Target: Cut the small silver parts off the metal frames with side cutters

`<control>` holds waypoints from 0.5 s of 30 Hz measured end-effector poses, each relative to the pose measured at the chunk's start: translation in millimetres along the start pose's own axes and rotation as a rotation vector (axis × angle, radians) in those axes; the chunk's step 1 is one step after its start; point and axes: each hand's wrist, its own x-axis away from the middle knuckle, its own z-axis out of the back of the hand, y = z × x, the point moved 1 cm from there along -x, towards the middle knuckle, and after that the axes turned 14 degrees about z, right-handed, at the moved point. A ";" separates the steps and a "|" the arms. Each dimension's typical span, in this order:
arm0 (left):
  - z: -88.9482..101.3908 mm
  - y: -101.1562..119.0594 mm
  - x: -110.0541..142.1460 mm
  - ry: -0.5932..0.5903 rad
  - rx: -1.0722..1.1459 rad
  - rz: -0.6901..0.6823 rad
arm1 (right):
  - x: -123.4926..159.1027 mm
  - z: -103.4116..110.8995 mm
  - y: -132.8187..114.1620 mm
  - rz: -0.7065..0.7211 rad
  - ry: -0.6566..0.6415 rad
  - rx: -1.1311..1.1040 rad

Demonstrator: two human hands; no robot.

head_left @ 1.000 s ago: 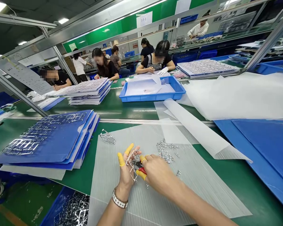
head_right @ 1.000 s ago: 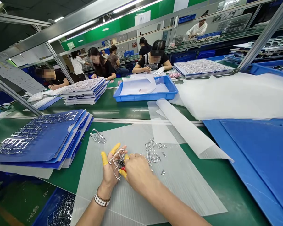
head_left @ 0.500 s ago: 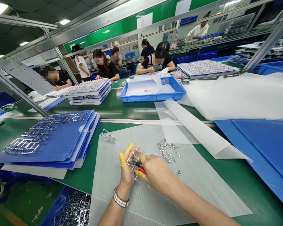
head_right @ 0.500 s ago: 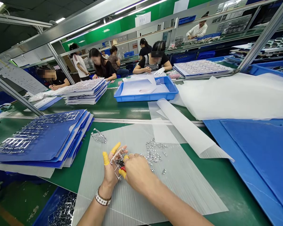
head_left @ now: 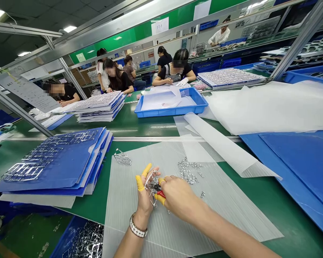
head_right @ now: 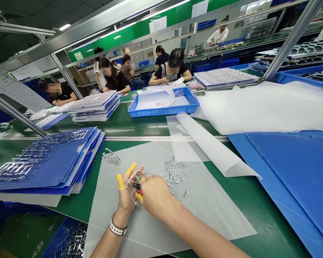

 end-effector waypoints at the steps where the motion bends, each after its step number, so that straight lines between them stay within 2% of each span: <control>1: -0.2 0.0 0.0 0.004 -0.002 0.001 | 0.0 0.4 -0.3 -0.002 -0.006 0.003; 10: -3.6 3.8 2.8 0.004 0.017 0.011 | 1.7 4.0 0.4 0.016 -0.011 0.052; 15: -7.5 8.9 6.3 -0.021 0.086 0.054 | 4.6 12.0 14.0 -0.068 -0.030 0.069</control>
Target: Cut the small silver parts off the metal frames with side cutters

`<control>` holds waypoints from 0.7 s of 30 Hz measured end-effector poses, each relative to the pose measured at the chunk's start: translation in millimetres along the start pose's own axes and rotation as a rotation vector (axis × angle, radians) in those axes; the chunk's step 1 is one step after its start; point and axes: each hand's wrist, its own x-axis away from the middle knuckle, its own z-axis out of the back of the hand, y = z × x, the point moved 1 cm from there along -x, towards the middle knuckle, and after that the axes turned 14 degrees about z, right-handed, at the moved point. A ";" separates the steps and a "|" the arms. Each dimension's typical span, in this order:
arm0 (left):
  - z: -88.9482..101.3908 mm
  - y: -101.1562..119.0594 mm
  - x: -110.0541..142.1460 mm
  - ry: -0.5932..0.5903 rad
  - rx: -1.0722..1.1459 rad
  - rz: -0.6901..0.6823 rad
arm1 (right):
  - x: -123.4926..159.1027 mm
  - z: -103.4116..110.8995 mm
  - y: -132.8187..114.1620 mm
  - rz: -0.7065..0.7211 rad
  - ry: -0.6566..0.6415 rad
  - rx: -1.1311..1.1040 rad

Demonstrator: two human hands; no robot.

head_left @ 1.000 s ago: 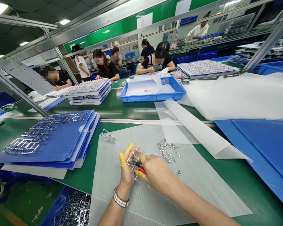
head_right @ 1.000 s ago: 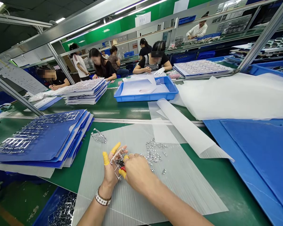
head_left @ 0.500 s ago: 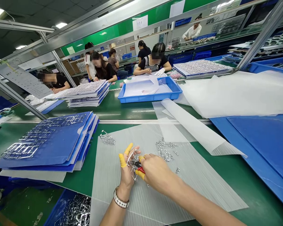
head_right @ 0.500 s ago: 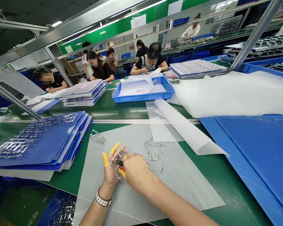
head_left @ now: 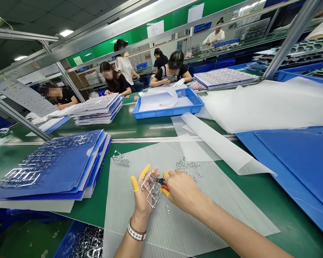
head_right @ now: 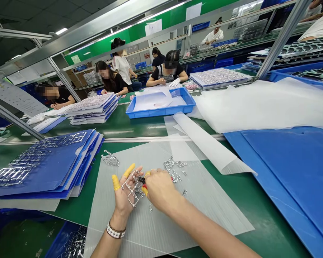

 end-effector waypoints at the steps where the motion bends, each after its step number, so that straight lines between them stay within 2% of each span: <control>1: -1.0 0.5 0.6 -0.003 0.008 0.007 | -0.2 1.1 2.1 -0.013 -0.004 -0.002; 13: -6.3 -0.3 0.1 0.006 -0.010 0.014 | -2.3 4.6 2.8 -0.007 0.029 -0.010; 21: -4.7 -2.8 -1.2 0.014 -0.030 0.021 | -3.7 3.5 3.3 -0.009 0.004 -0.029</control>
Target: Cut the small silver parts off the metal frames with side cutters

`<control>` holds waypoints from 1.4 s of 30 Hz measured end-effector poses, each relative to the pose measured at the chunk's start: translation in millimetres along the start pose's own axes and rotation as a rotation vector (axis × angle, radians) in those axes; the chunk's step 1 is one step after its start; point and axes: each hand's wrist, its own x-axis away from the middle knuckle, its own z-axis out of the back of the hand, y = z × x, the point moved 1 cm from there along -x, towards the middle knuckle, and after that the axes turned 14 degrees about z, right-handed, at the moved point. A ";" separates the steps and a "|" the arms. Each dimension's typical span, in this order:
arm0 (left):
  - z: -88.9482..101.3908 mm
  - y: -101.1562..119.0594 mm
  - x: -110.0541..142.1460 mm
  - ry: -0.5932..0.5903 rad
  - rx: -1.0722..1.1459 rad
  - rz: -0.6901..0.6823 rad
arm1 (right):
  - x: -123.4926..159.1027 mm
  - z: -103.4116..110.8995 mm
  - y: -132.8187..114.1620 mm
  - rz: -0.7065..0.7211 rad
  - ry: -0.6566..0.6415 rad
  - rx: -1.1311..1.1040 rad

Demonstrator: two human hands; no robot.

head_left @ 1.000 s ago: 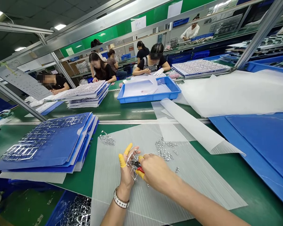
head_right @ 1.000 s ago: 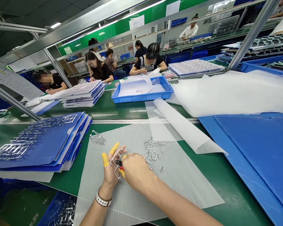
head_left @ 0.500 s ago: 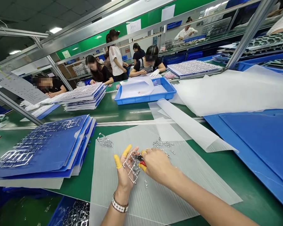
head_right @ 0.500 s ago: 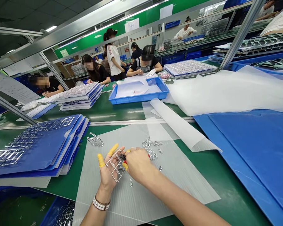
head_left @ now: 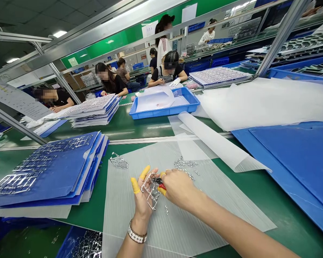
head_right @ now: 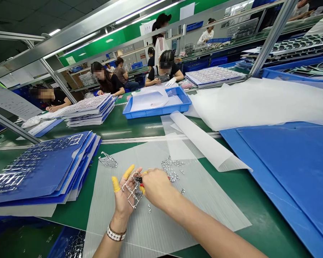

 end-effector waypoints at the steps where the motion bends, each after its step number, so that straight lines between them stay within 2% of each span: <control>1: 0.2 -0.2 0.1 -0.002 0.001 0.000 | -0.5 -0.4 0.2 -0.001 -0.002 -0.004; 8: 0.4 5.3 0.9 -0.016 0.036 -0.008 | -0.1 -2.9 1.0 0.021 0.004 0.032; 14: 2.7 14.2 -7.5 0.016 0.152 0.012 | 9.7 -15.6 -10.1 0.057 0.004 0.042; 24: 1.6 10.5 -8.8 0.032 0.124 -0.033 | 8.3 -25.8 -16.4 0.063 0.040 0.057; 32: -0.1 9.8 -8.5 0.077 0.073 -0.069 | 8.1 -21.4 -19.2 0.060 0.019 0.061; 42: 0.4 8.3 -6.6 0.062 0.048 -0.109 | 6.1 -12.3 -19.2 0.073 -0.026 0.026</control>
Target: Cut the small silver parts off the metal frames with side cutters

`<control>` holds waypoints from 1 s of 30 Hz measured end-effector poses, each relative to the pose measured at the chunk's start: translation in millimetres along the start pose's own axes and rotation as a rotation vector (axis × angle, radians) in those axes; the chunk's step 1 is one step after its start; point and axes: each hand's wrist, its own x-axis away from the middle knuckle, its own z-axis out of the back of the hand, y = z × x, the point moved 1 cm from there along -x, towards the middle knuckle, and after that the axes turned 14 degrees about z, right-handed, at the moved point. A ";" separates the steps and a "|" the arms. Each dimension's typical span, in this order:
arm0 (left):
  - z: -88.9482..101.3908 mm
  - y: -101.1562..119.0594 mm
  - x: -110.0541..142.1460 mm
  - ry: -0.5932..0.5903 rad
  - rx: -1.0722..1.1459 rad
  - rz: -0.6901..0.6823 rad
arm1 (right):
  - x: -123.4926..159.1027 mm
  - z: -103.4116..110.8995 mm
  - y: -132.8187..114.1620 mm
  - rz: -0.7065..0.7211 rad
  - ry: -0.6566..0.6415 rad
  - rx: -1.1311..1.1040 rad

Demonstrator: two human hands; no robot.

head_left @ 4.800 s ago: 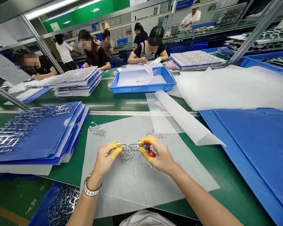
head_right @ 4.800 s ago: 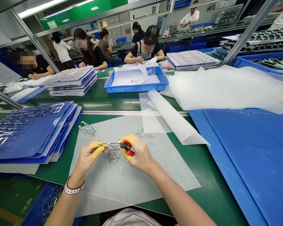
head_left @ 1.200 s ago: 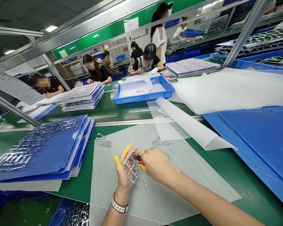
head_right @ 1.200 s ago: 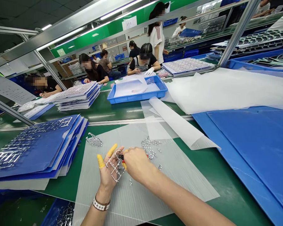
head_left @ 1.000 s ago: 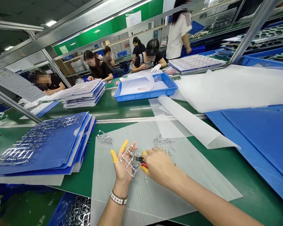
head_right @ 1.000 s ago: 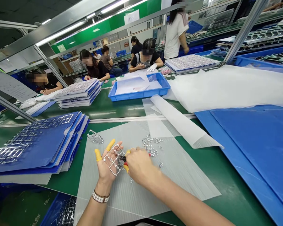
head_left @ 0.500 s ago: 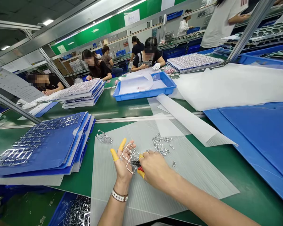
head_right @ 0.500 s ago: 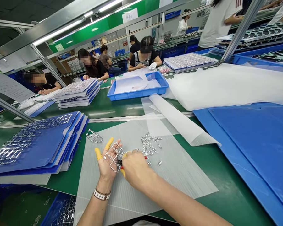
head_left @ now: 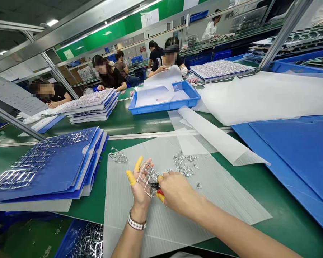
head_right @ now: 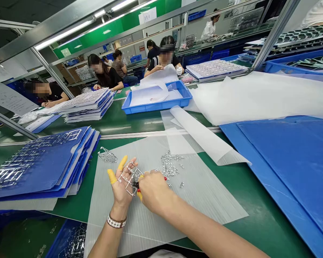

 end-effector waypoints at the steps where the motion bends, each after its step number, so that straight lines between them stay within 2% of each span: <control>1: 0.2 -0.5 0.1 -0.002 -0.003 0.000 | 0.1 0.1 -0.4 -0.002 -0.005 0.002; 8: 0.5 -0.8 0.5 0.013 -0.011 -0.004 | -0.9 -1.9 -1.4 0.021 -0.023 -0.042; 13: -0.6 4.0 1.0 -0.018 0.033 -0.012 | -1.1 -2.6 -0.8 0.037 -0.020 -0.036; 21: -0.2 9.1 -0.5 -0.035 0.099 0.031 | 2.7 2.4 18.2 -0.081 0.019 0.023; 30: -4.9 6.8 1.7 -0.050 0.051 0.028 | -1.1 1.4 20.7 -0.085 0.022 0.032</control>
